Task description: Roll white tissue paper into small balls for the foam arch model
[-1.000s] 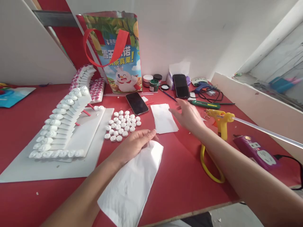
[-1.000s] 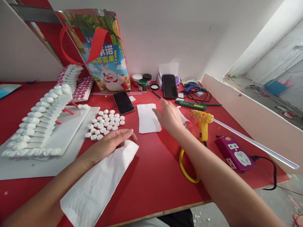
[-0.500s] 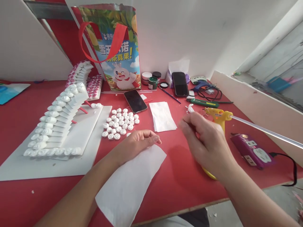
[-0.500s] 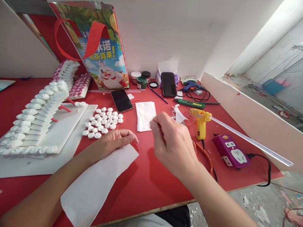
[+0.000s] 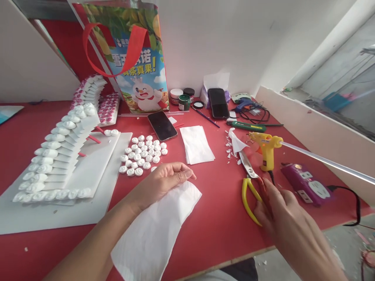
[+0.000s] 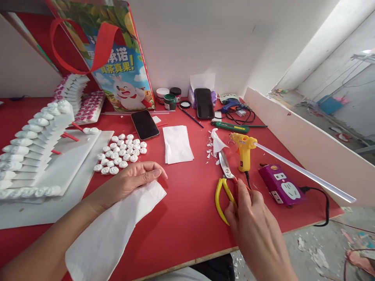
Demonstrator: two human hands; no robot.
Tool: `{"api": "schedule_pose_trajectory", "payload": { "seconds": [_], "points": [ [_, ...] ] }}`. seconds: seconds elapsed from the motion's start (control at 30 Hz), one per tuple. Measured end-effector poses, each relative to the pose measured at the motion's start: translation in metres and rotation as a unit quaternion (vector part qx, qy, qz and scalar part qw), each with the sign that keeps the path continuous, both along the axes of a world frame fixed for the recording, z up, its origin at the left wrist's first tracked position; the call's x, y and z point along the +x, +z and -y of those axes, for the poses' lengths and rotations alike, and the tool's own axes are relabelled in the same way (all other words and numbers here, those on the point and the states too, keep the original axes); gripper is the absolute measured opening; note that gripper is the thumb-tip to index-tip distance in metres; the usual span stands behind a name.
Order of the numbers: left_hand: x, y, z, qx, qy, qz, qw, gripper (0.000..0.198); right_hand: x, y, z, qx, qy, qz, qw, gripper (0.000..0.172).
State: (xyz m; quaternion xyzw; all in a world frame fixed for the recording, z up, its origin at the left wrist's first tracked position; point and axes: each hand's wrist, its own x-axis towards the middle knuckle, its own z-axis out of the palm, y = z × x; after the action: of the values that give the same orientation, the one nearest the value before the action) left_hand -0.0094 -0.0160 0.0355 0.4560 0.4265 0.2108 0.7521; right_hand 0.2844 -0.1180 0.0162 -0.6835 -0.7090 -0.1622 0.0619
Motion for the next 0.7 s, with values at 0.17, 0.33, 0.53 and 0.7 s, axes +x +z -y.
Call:
{"api": "schedule_pose_trajectory", "payload": {
  "seconds": [0.17,0.33,0.53,0.7],
  "points": [
    [0.001,0.001,0.002,0.007,-0.006,-0.007,1.0,0.048,0.003,0.002,0.002,-0.071,-0.055,-0.049,0.995,0.045],
    [0.0,0.002,0.002,0.012,0.004,-0.001,1.0,0.047,0.004,0.015,0.024,-0.058,-0.028,-0.107,0.992,0.046],
    [0.002,0.002,0.001,0.018,0.005,-0.001,1.0,0.045,-0.019,0.027,-0.006,-0.021,0.094,-0.036,0.995,0.044],
    [0.002,0.001,0.001,0.003,0.009,0.0,1.0,0.045,-0.042,0.025,-0.069,-0.181,0.051,0.019,0.982,0.05]
  ]
}}
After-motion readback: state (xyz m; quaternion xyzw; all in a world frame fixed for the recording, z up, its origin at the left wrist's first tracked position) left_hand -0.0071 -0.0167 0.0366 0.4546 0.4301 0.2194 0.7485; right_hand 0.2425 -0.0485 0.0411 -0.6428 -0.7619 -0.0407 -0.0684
